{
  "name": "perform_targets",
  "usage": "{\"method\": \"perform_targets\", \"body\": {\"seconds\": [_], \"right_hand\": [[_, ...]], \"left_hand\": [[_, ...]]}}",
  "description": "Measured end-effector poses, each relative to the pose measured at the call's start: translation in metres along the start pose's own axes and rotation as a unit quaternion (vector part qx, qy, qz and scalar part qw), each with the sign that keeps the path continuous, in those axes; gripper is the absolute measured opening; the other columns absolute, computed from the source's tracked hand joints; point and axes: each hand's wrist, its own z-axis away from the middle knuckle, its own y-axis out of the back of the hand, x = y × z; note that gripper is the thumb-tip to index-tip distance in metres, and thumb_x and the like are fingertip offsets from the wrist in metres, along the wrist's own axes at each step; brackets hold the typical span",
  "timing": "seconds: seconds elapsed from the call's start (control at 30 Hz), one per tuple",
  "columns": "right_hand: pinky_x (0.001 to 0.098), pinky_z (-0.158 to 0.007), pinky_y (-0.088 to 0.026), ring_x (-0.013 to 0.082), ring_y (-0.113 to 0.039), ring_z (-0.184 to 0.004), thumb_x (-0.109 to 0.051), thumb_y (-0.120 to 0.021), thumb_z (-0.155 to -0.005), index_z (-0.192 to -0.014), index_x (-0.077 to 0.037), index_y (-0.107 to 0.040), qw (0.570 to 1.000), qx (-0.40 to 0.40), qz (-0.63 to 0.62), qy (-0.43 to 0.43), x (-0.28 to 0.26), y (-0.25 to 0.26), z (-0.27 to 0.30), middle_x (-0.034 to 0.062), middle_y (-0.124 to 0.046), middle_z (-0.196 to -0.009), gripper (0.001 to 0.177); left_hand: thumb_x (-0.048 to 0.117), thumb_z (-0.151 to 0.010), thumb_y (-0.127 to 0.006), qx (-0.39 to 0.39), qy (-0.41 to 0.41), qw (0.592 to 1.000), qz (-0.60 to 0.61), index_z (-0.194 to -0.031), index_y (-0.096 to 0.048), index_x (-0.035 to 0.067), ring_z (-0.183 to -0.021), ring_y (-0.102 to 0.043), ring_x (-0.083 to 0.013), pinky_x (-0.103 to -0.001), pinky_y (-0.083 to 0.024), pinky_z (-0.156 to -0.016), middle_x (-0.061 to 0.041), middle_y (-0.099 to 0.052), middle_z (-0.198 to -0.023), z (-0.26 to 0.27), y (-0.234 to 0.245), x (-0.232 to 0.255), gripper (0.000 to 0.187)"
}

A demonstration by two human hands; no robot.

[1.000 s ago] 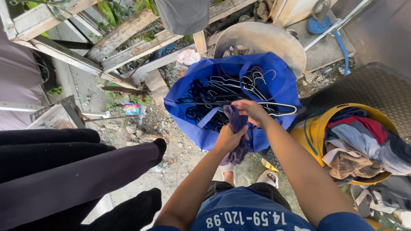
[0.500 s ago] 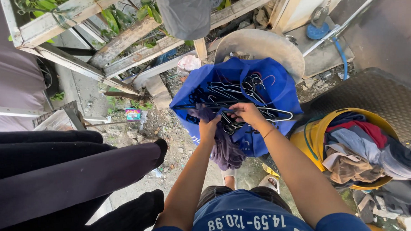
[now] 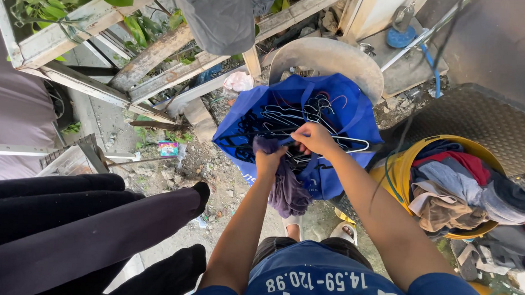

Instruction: Hanging washed clothes onto hangers and organizing them in an outdoor laundry area.

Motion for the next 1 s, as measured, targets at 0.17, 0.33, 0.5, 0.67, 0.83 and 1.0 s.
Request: {"method": "perform_targets", "body": {"seconds": [0.17,0.33,0.5,0.67,0.83,1.0], "right_hand": [[0.036,-0.082,-0.062,0.0194,-0.079,-0.09,-0.039,-0.063,-0.095,-0.103,-0.006,-0.08,0.98,-0.121,-0.097,-0.127,0.008,0.017,0.018,0.0083,-0.082,-0.099,0.038],[0.0775,-0.098,-0.028,0.0419,-0.051,-0.129,-0.036,-0.09,-0.056,-0.126,-0.026,-0.068,0.811,-0.048,0.583,0.019,0.042,0.017,0.054,0.0122,-0.056,-0.138,0.074],[0.0632,-0.095,-0.04,0.0336,-0.063,-0.108,-0.034,-0.074,-0.085,-0.105,-0.021,-0.069,0.755,0.111,0.634,0.127,0.089,0.02,0.058,0.0082,-0.066,-0.109,0.024],[0.049,-0.081,-0.046,0.0275,-0.066,-0.091,-0.04,-0.073,-0.091,-0.093,-0.021,-0.069,0.771,0.182,0.582,0.182,0.048,0.02,0.045,0.002,-0.068,-0.093,0.02],[0.0464,-0.069,-0.054,0.0268,-0.071,-0.087,-0.034,-0.069,-0.089,-0.088,-0.022,-0.075,0.844,0.021,0.509,0.168,0.025,0.018,0.047,0.0027,-0.073,-0.086,0.013],[0.0465,-0.069,-0.054,0.0304,-0.071,-0.083,-0.027,-0.065,-0.09,-0.091,-0.022,-0.076,0.875,0.038,0.471,0.104,0.028,-0.005,0.055,0.0054,-0.075,-0.084,0.013]], "left_hand": [[0.004,-0.078,-0.08,-0.011,0.007,0.985,0.171,-0.11,-0.073,-0.006,-0.079,-0.072,-0.0169,-0.03,-0.057,-0.073,-0.01,-0.075,-0.098,0.024,0.034,0.021,0.034],[0.021,-0.081,-0.073,-0.363,0.076,0.894,0.252,-0.118,-0.062,-0.01,-0.053,-0.054,-0.0156,-0.028,-0.043,-0.046,-0.015,-0.068,-0.09,0.052,0.116,0.041,0.049],[0.031,-0.084,-0.071,-0.31,0.149,0.932,0.114,-0.114,-0.062,-0.002,-0.053,-0.058,-0.0163,-0.029,-0.045,-0.047,-0.021,-0.076,-0.097,0.07,0.169,0.098,0.046],[0.03,-0.086,-0.086,-0.388,0.019,0.912,-0.134,-0.107,-0.076,-0.005,-0.083,-0.073,-0.0155,-0.031,-0.057,-0.08,-0.016,-0.078,-0.102,0.071,0.161,0.097,0.043],[0.031,-0.077,-0.088,-0.179,0.009,0.925,-0.335,-0.103,-0.085,0.008,-0.076,-0.074,-0.0139,-0.029,-0.056,-0.076,-0.008,-0.083,-0.091,0.068,0.125,0.085,0.035],[0.031,-0.073,-0.087,-0.277,-0.002,0.905,-0.323,-0.108,-0.08,0.009,-0.076,-0.071,-0.0154,-0.032,-0.055,-0.074,-0.007,-0.08,-0.091,0.094,0.056,0.081,0.042]]}}
